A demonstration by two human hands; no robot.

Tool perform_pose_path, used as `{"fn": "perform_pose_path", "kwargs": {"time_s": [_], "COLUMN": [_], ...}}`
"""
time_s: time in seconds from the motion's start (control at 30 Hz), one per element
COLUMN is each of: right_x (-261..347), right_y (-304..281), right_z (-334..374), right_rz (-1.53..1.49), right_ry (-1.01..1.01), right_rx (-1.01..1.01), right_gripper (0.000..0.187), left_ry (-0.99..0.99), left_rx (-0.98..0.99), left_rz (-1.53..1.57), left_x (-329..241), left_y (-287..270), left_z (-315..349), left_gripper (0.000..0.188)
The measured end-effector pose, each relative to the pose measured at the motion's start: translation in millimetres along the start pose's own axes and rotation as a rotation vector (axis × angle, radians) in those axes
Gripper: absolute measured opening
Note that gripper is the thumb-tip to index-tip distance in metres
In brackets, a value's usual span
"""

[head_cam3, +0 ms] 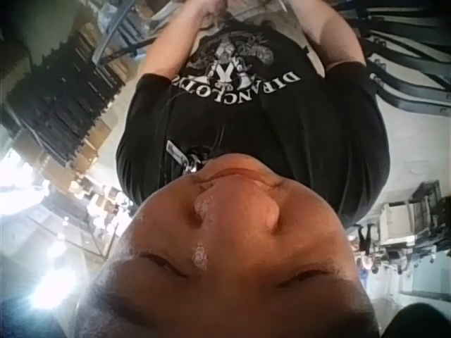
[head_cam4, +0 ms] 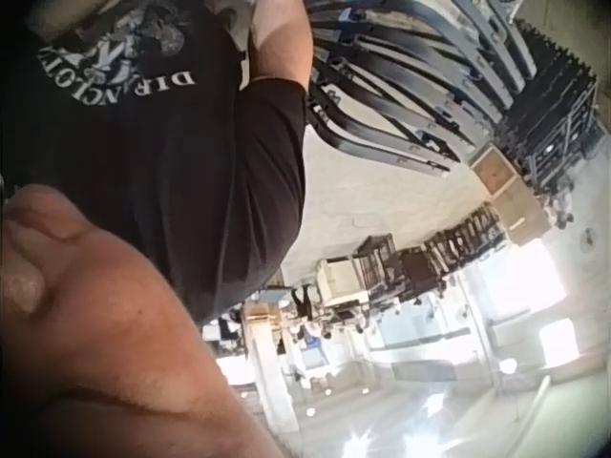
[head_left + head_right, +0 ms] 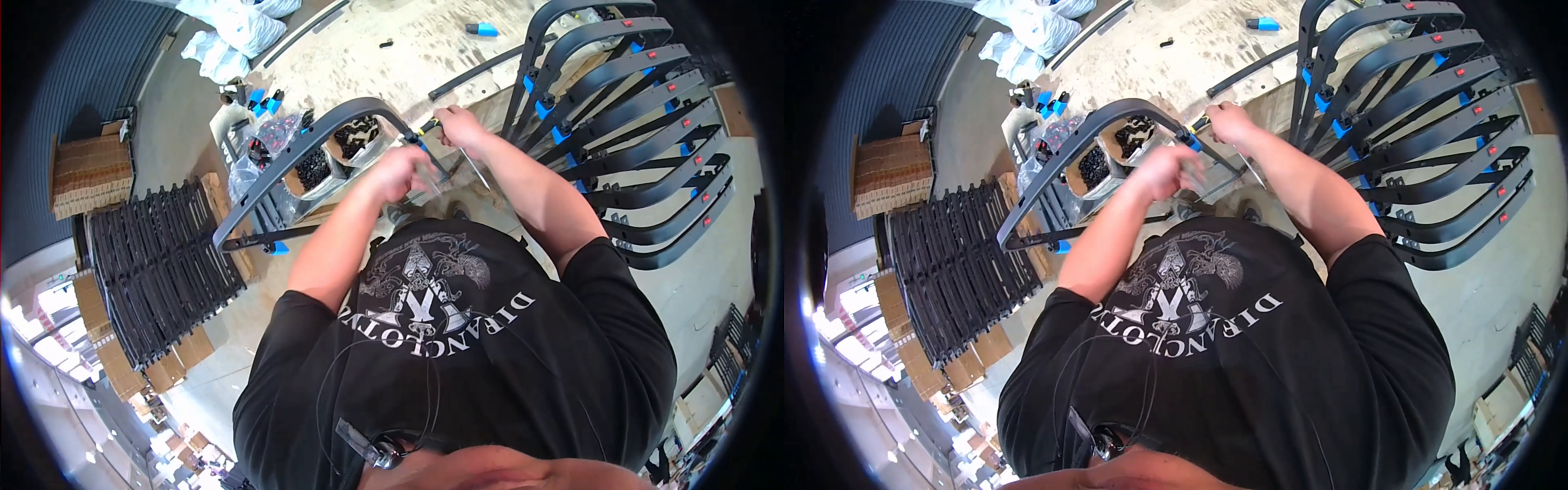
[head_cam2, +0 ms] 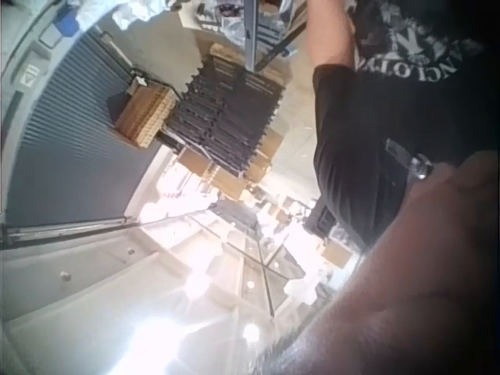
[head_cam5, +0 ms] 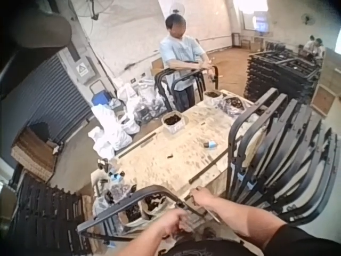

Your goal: Assembling metal frame components using plastic connectors, screws, and a screwdriver.

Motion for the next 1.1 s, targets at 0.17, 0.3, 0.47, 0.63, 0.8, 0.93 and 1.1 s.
{"fn": "perform_pose_path", "kwargs": {"time_s": [0.17,0.3,0.47,0.63,0.8,0.93,1.1], "right_x": [-11,-3,5,-4,15,15,7], "right_y": [0,8,12,5,8,16,3], "right_z": [-9,5,7,-6,9,-2,1], "right_rz": [0.107,0.473,0.291,0.41,0.375,0.478,0.457], "right_ry": [-0.046,-0.149,0.094,-0.084,-0.07,-0.076,-0.044], "right_rx": [-0.095,-0.227,-0.097,-0.172,-0.178,-0.163,-0.187], "right_gripper": [0.049,0.057,0.071,0.071,0.071,0.073,0.073], "left_ry": [0.148,0.078,0.204,0.128,0.093,0.185,0.025], "left_rx": [-0.103,-0.253,0.318,-0.384,0.251,-0.497,0.219], "left_rz": [-0.624,-1.117,0.512,-1.058,0.308,-1.118,0.228], "left_x": [24,9,0,9,-11,35,-8], "left_y": [-21,-17,-11,-24,3,-47,1], "left_z": [-21,-21,-9,-22,1,-37,2], "left_gripper": [0.018,0.016,0.017,0.014,0.017,0.03,0.009]}}
Point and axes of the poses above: each hand's wrist, its own z-axis away from the middle knuckle, its own y-axis out of the palm, x = y × z, the point moved 6 cm from there along -z, towards the middle knuckle, and after that the axes turned 11 degrees about x, right-handed, at the moved point
